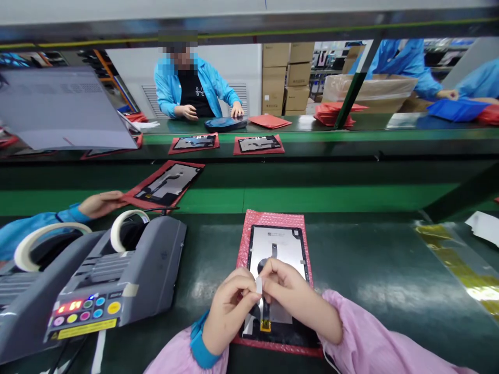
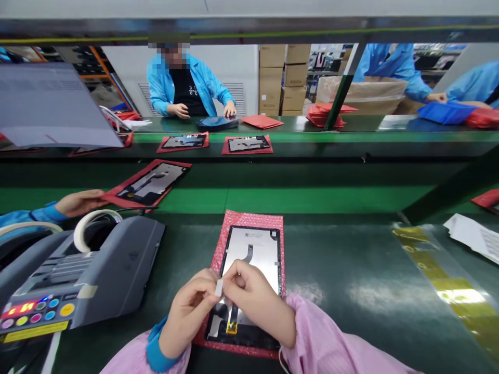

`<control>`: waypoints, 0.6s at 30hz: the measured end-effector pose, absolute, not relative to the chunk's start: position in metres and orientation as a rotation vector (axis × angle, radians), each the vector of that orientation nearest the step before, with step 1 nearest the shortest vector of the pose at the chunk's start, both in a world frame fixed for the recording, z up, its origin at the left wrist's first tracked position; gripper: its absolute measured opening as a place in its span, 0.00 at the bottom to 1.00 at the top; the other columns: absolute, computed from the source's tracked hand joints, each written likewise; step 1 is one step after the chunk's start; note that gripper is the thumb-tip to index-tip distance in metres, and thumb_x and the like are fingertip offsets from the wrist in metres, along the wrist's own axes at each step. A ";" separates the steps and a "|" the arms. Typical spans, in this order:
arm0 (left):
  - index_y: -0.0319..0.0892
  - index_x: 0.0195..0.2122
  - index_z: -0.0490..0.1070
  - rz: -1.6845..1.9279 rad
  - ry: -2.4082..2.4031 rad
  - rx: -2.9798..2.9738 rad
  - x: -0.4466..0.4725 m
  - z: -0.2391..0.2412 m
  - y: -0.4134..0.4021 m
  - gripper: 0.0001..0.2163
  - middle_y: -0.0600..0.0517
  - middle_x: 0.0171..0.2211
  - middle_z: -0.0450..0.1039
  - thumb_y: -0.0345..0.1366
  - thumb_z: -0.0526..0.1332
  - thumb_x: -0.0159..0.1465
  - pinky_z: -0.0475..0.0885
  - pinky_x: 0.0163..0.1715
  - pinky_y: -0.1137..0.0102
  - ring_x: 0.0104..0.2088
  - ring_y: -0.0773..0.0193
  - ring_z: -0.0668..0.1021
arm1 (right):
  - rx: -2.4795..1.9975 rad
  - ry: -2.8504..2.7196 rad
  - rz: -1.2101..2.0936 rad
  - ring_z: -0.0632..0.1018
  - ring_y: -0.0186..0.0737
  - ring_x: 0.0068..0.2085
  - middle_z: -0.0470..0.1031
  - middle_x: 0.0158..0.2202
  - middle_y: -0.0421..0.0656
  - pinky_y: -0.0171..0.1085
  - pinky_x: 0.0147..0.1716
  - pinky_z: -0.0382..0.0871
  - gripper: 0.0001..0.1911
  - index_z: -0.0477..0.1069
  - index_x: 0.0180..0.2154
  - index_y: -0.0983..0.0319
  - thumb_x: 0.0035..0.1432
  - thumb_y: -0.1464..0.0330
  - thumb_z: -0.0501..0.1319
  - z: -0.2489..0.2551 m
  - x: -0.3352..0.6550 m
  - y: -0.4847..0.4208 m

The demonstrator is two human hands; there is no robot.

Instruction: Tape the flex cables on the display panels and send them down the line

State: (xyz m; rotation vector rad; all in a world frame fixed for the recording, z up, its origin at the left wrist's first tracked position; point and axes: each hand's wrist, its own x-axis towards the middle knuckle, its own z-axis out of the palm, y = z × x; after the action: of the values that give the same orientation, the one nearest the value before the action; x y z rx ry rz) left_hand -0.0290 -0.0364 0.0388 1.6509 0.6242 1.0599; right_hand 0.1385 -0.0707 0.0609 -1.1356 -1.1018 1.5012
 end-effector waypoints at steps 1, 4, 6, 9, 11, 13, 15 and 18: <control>0.43 0.29 0.75 1.066 0.607 1.675 -0.030 0.039 -0.036 0.14 0.53 0.26 0.68 0.46 0.64 0.68 0.68 0.30 0.70 0.28 0.63 0.73 | -1.121 -1.057 1.565 0.67 0.31 0.22 0.66 0.19 0.33 0.33 0.25 0.59 0.17 0.64 0.29 0.59 0.55 0.54 0.65 0.060 0.137 -0.071; 0.44 0.31 0.76 1.094 0.568 1.733 -0.031 0.039 -0.035 0.12 0.53 0.26 0.69 0.44 0.64 0.69 0.69 0.30 0.70 0.28 0.64 0.74 | -1.121 -0.928 1.680 0.68 0.30 0.21 0.67 0.18 0.33 0.32 0.26 0.59 0.21 0.64 0.28 0.59 0.52 0.50 0.67 0.059 0.134 -0.073; 0.44 0.32 0.76 1.119 0.543 1.761 -0.031 0.040 -0.035 0.11 0.53 0.26 0.69 0.42 0.64 0.69 0.70 0.30 0.70 0.28 0.64 0.74 | -1.132 -0.861 1.703 0.69 0.30 0.21 0.69 0.18 0.33 0.32 0.26 0.59 0.23 0.63 0.28 0.59 0.50 0.49 0.68 0.059 0.132 -0.074; 0.44 0.33 0.76 1.159 0.505 1.793 -0.030 0.042 -0.035 0.09 0.53 0.26 0.70 0.39 0.63 0.70 0.71 0.30 0.70 0.28 0.65 0.74 | -1.125 -0.784 1.689 0.71 0.30 0.20 0.69 0.17 0.33 0.31 0.25 0.58 0.26 0.62 0.27 0.59 0.48 0.47 0.70 0.057 0.127 -0.076; 0.44 0.34 0.76 1.180 0.462 1.812 -0.028 0.043 -0.035 0.08 0.53 0.26 0.70 0.38 0.63 0.70 0.72 0.31 0.70 0.28 0.64 0.75 | -1.111 -0.723 1.675 0.71 0.29 0.20 0.70 0.17 0.33 0.30 0.24 0.58 0.29 0.62 0.27 0.59 0.45 0.45 0.71 0.055 0.123 -0.078; 0.45 0.34 0.76 1.200 0.396 1.830 -0.028 0.045 -0.035 0.08 0.54 0.26 0.71 0.39 0.62 0.71 0.72 0.32 0.68 0.29 0.64 0.75 | -1.082 -0.654 1.703 0.72 0.29 0.20 0.71 0.18 0.33 0.30 0.24 0.60 0.31 0.62 0.27 0.60 0.42 0.43 0.72 0.056 0.122 -0.079; 0.45 0.33 0.75 1.213 0.337 1.843 -0.027 0.046 -0.033 0.09 0.54 0.25 0.71 0.40 0.62 0.71 0.73 0.34 0.67 0.29 0.64 0.75 | -1.031 -0.608 1.790 0.74 0.28 0.22 0.73 0.21 0.34 0.30 0.26 0.63 0.33 0.64 0.28 0.61 0.39 0.43 0.75 0.060 0.125 -0.081; 0.45 0.34 0.74 1.228 0.319 1.844 -0.029 0.046 -0.029 0.08 0.54 0.26 0.71 0.39 0.63 0.70 0.72 0.34 0.67 0.29 0.65 0.74 | -0.930 -0.631 1.910 0.76 0.27 0.28 0.76 0.27 0.35 0.28 0.30 0.65 0.33 0.69 0.33 0.62 0.34 0.50 0.80 0.073 0.141 -0.080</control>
State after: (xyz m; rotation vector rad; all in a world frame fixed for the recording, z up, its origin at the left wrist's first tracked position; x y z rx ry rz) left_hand -0.0289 -0.0292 0.0460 1.8440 0.3192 1.2279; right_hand 0.1412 -0.0798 0.0728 -0.9300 -0.6306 1.9095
